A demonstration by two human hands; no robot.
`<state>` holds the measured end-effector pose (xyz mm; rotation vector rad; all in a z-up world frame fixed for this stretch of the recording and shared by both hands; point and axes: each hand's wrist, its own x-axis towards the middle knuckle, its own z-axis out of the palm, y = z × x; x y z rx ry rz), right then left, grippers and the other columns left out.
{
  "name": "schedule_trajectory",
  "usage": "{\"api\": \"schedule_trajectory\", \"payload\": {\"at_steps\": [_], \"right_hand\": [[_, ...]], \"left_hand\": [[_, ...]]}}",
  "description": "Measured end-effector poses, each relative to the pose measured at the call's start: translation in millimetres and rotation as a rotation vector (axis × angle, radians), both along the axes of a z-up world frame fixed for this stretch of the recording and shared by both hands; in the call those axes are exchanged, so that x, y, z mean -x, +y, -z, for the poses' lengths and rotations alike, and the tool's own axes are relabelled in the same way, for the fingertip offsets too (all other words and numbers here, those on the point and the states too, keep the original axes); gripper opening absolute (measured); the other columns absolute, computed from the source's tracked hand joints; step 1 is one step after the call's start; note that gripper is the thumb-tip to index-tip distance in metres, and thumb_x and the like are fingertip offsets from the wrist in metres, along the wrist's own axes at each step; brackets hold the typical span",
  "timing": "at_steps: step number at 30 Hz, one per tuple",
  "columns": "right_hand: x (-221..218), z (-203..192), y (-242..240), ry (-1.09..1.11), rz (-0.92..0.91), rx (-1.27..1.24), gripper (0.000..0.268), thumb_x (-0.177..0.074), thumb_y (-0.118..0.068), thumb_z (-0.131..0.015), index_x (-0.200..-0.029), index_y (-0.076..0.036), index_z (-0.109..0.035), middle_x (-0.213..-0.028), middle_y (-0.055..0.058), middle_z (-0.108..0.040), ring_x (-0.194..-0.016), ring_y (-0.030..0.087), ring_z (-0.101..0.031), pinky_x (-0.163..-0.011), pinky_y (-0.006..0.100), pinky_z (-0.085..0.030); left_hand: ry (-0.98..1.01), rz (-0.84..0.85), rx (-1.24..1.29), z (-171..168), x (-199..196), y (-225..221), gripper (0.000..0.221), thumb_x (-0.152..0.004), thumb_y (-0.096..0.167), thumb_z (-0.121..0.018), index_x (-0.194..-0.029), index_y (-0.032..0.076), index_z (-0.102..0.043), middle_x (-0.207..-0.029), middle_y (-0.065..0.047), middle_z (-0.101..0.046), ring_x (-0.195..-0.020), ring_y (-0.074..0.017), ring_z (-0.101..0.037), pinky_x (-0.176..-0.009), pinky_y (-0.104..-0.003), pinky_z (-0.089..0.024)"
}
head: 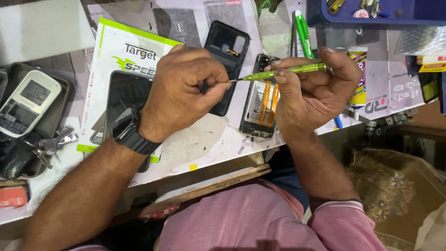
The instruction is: The person manipulates internal smartphone components and cables by hand and using a screwdriver, handling a small plastic bag and various phone parts on a workbench.
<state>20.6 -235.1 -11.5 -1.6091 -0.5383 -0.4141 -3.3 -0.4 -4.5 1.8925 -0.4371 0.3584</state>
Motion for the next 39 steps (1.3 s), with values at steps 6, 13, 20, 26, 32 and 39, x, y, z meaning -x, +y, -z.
{"api": "schedule_trajectory", "payload": {"at_steps": [6, 13, 20, 26, 32, 39], "right_hand": [[-1, 4, 1, 0.012, -0.049, -0.037, 0.053, -0.109, 0.013, -0.067, -0.143, -0.012, -0.036, -0.11, 0.018, -0.069, -0.092, 0.025, -0.075, -0.086, 0.038, -0.069], [-2, 9, -10, -0.003, -0.036, -0.019, 0.052, -0.109, 0.014, -0.068, -0.143, -0.012, -0.036, -0.121, 0.012, -0.06, -0.095, 0.025, -0.075, -0.086, 0.038, -0.068], [-13, 11, -51, 0.015, -0.011, -0.034, 0.048, -0.114, 0.014, -0.064, -0.146, -0.009, -0.036, -0.134, 0.009, -0.052, -0.096, 0.025, -0.071, -0.086, 0.041, -0.067], [-14, 3, -69, -0.049, -0.051, 0.192, 0.052, -0.113, 0.012, -0.057, -0.149, -0.012, -0.031, -0.124, 0.019, -0.065, -0.101, 0.025, -0.072, -0.092, 0.036, -0.064], [-11, 2, -79, -0.122, -0.126, 0.352, 0.049, -0.108, 0.013, -0.045, -0.144, -0.013, -0.024, -0.116, 0.03, -0.064, -0.105, 0.032, -0.07, -0.09, 0.036, -0.063], [-9, 9, -82, -0.301, -0.176, 0.36, 0.046, -0.106, 0.008, -0.046, -0.14, -0.013, -0.024, -0.11, 0.027, -0.066, -0.097, 0.036, -0.074, -0.085, 0.041, -0.066]], "left_hand": [[0.028, 0.002, 0.002, 2, -1, 0, 0.015, -0.086, 0.003, -0.082, -0.087, 0.009, -0.069, -0.073, 0.002, -0.058, -0.067, -0.0148, -0.055, -0.068, -0.034, -0.043], [0.068, -0.021, -0.091, 1, -1, -1, 0.019, -0.081, 0.006, -0.084, -0.091, 0.009, -0.069, -0.078, 0.0, -0.059, -0.07, -0.0164, -0.056, -0.068, -0.034, -0.042], [-0.071, 0.097, -0.509, -12, 2, -10, 0.042, -0.08, 0.021, -0.088, -0.114, 0.005, -0.07, -0.112, -0.008, -0.068, -0.102, -0.026, -0.062, -0.092, -0.045, -0.038], [0.032, 0.247, -0.78, -36, 10, -41, 0.067, -0.075, 0.041, -0.082, -0.124, -0.002, -0.066, -0.129, -0.017, -0.061, -0.115, -0.0309, -0.055, -0.101, -0.048, -0.035], [0.051, 0.277, -0.775, -27, 6, -63, 0.087, -0.075, 0.06, -0.073, -0.132, -0.005, -0.061, -0.143, -0.02, -0.052, -0.129, -0.0362, -0.044, -0.109, -0.054, -0.028], [0.097, 0.287, -0.777, -11, 2, -75, 0.092, -0.079, 0.067, -0.064, -0.136, -0.004, -0.058, -0.148, -0.021, -0.048, -0.133, -0.0367, -0.04, -0.11, -0.057, -0.023]]}}
